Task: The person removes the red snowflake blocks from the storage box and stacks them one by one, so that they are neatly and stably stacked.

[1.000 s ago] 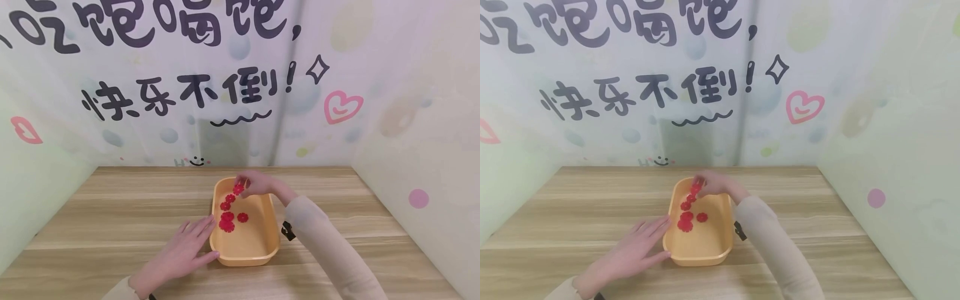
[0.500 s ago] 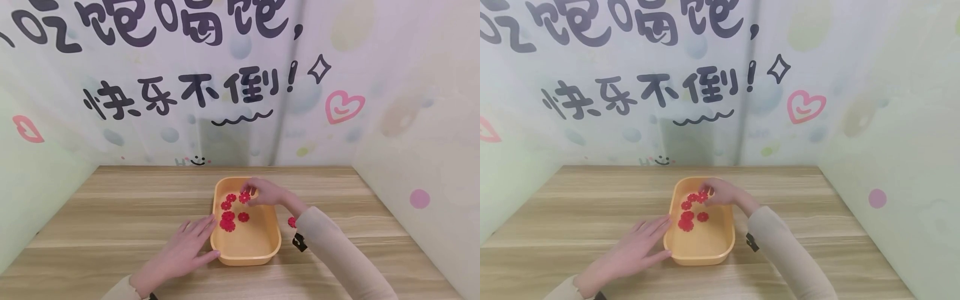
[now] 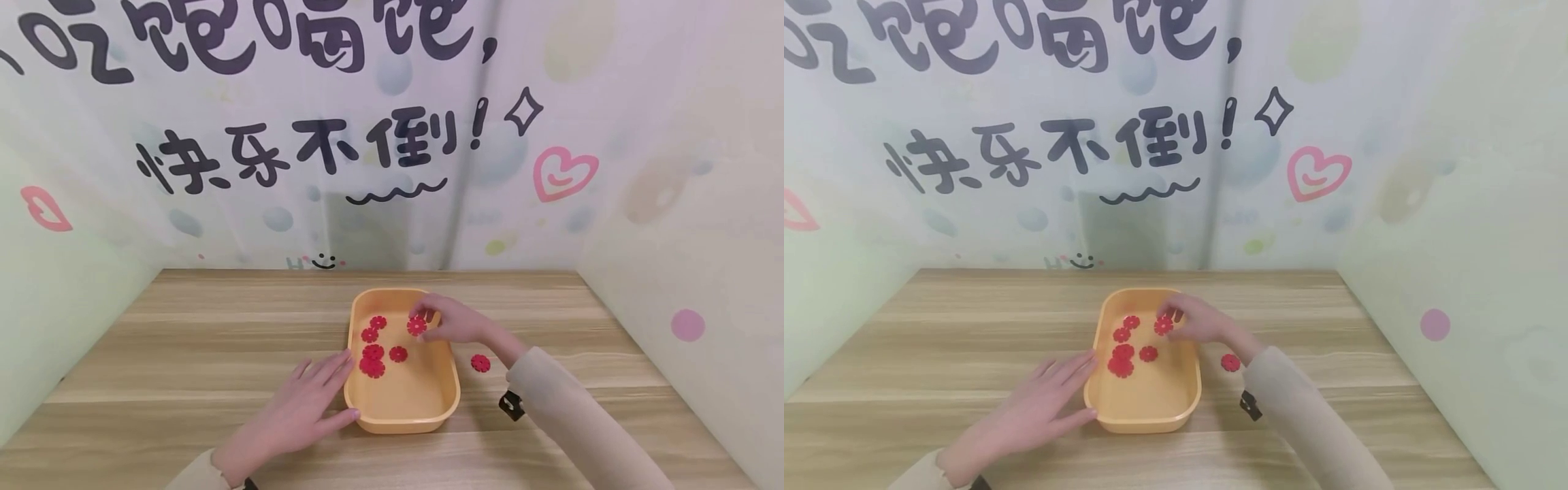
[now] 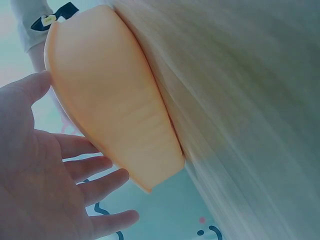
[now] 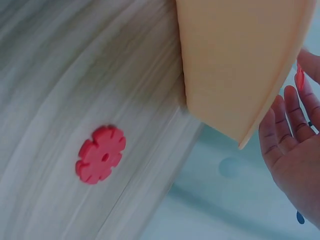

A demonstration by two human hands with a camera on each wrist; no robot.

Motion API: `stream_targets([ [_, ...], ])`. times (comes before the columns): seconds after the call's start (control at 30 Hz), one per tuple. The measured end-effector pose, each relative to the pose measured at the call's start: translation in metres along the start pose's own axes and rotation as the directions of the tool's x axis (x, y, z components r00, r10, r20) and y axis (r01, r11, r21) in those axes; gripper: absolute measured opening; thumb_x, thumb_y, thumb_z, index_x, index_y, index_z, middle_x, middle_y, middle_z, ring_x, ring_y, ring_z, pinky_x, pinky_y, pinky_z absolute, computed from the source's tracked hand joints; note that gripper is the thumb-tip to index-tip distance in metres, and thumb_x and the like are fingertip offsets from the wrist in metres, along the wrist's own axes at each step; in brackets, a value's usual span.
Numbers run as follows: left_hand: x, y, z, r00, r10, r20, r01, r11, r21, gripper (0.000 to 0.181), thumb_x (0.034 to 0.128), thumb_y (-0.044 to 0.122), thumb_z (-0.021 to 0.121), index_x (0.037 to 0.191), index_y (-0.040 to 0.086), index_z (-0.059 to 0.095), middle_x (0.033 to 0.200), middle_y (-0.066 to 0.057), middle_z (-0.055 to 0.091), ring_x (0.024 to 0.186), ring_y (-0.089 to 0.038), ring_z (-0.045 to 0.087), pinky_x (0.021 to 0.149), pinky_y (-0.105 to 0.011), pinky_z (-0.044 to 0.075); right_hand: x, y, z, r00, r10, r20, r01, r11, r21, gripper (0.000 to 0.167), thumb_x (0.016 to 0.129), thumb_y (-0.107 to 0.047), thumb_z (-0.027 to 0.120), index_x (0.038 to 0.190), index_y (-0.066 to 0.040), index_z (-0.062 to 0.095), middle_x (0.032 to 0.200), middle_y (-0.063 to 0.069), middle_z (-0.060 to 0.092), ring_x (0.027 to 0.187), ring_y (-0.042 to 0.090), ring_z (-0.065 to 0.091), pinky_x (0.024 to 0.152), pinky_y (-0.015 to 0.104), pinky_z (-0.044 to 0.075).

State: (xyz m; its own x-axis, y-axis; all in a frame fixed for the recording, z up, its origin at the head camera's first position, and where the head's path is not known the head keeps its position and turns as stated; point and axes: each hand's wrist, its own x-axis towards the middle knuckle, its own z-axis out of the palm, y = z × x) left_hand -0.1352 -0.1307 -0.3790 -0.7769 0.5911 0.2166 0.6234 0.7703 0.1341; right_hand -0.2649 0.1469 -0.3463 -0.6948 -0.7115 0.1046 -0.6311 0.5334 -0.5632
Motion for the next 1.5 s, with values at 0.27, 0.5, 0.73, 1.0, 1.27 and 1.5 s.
stream_targets([
  [0.27,0.000,0.000,0.001,1.000,0.006,-0.011,-0.006,1.000,0.007,0.071,0.0852,0.055,0.042,0.134,0.003,0.037,0.137,-0.010,0.034,0.122,-0.024,0.033,0.093,-0.053,0.025,-0.020,0.009,-0.006,0.999,0.022,-0.023,-0.022,0.999,0.038,0.034,0.073,-0.013,0.071,0.103,-0.011,0.055,0.089,-0.004,0.051,0.083,0.017,0.048,0.067,0.032,0.045],
  [0.5,0.000,0.001,-0.001,1.000,-0.006,0.002,0.006,1.000,-0.006,0.070,0.0853,0.054,0.043,0.134,0.003,0.037,0.138,-0.010,0.033,0.122,-0.025,0.032,0.093,-0.053,0.025,-0.037,0.016,-0.009,0.999,0.028,-0.043,-0.025,0.997,0.074,0.033,0.073,-0.012,0.071,0.102,-0.011,0.056,0.090,-0.004,0.052,0.085,0.017,0.048,0.067,0.034,0.045],
  [0.73,0.001,0.001,-0.001,1.000,-0.013,0.011,0.013,1.000,-0.018,0.071,0.0850,0.054,0.044,0.134,0.004,0.036,0.138,-0.010,0.032,0.122,-0.024,0.032,0.093,-0.054,0.025,-0.055,0.026,-0.013,0.996,0.068,-0.064,-0.060,0.991,0.120,0.032,0.074,-0.017,0.071,0.102,-0.013,0.056,0.092,-0.003,0.053,0.087,0.017,0.049,0.068,0.036,0.045],
  [1.0,0.001,0.000,0.000,1.000,-0.020,0.024,0.021,1.000,-0.020,0.071,0.0842,0.055,0.045,0.135,0.005,0.036,0.139,-0.009,0.031,0.122,-0.024,0.031,0.093,-0.054,0.025,-0.075,0.039,-0.017,0.992,0.098,-0.075,-0.087,0.987,0.134,0.032,0.075,-0.018,0.070,0.102,-0.011,0.055,0.095,-0.001,0.053,0.089,0.019,0.049,0.070,0.037,0.044],
  [1.27,0.001,0.001,0.000,1.000,-0.019,0.015,0.019,1.000,-0.017,0.071,0.0843,0.055,0.044,0.134,0.005,0.037,0.138,-0.009,0.033,0.122,-0.024,0.032,0.093,-0.054,0.025,-0.089,0.052,-0.013,0.993,0.117,-0.007,-0.115,0.982,0.148,0.030,0.077,-0.013,0.067,0.103,-0.009,0.055,0.095,-0.001,0.054,0.089,0.019,0.050,0.071,0.036,0.044],
  [1.5,0.001,0.002,-0.003,0.999,-0.022,0.027,0.023,0.999,-0.023,0.072,0.0848,0.057,0.041,0.134,0.004,0.037,0.137,-0.009,0.033,0.122,-0.023,0.032,0.093,-0.054,0.025,-0.096,0.064,-0.009,0.994,0.109,0.022,-0.111,0.984,0.142,0.030,0.075,-0.011,0.068,0.101,-0.006,0.055,0.092,0.001,0.054,0.086,0.021,0.050,0.068,0.032,0.044],
])
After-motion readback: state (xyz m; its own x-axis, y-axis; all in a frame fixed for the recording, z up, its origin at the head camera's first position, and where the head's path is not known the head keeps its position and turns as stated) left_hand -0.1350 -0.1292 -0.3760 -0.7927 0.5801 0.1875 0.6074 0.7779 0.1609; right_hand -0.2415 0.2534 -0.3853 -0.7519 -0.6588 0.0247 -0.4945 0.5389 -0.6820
